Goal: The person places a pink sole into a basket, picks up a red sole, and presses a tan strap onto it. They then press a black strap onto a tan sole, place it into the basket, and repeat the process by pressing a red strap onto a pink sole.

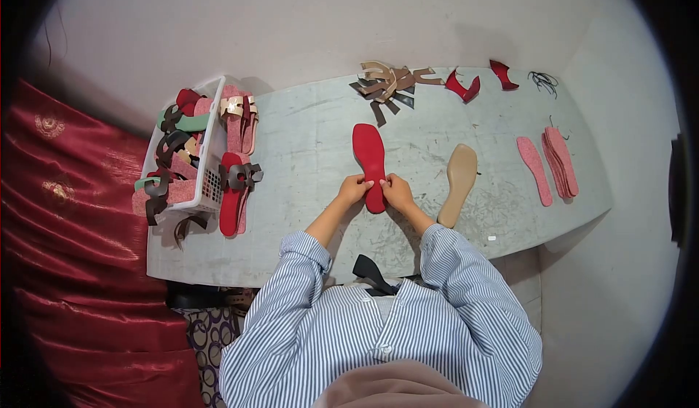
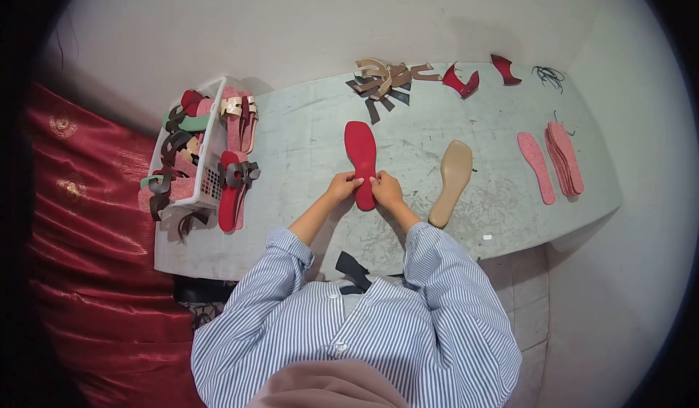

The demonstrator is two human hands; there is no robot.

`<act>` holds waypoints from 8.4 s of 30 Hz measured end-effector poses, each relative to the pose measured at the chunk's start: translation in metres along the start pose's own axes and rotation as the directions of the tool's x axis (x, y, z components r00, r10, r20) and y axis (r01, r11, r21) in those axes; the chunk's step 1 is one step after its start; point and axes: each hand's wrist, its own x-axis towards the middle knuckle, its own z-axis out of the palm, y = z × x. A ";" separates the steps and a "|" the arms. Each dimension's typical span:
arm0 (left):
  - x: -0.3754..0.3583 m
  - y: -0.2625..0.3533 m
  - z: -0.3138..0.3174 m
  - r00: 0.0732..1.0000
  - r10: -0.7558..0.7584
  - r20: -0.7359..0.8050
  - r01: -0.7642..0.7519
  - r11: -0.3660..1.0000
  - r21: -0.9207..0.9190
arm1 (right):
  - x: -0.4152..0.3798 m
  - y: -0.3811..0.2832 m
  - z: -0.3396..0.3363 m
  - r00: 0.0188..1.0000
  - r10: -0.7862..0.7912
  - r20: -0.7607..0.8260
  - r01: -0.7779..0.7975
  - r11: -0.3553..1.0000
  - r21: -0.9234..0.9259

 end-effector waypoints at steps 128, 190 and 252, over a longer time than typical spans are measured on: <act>-0.018 -0.019 -0.069 0.697 0.259 -0.669 -0.331 0.944 0.020 | 0.097 -0.128 0.001 0.789 -0.612 -0.048 0.613 0.790 0.007; -0.036 -0.016 -0.080 0.841 0.201 -0.502 -0.318 0.935 -0.157 | 0.039 -0.044 0.042 0.919 -0.283 0.276 0.169 0.912 0.375; -0.017 -0.008 -0.033 0.605 0.667 -0.434 -0.295 0.694 0.656 | 0.057 -0.021 0.035 0.982 -0.185 0.041 0.185 0.983 0.012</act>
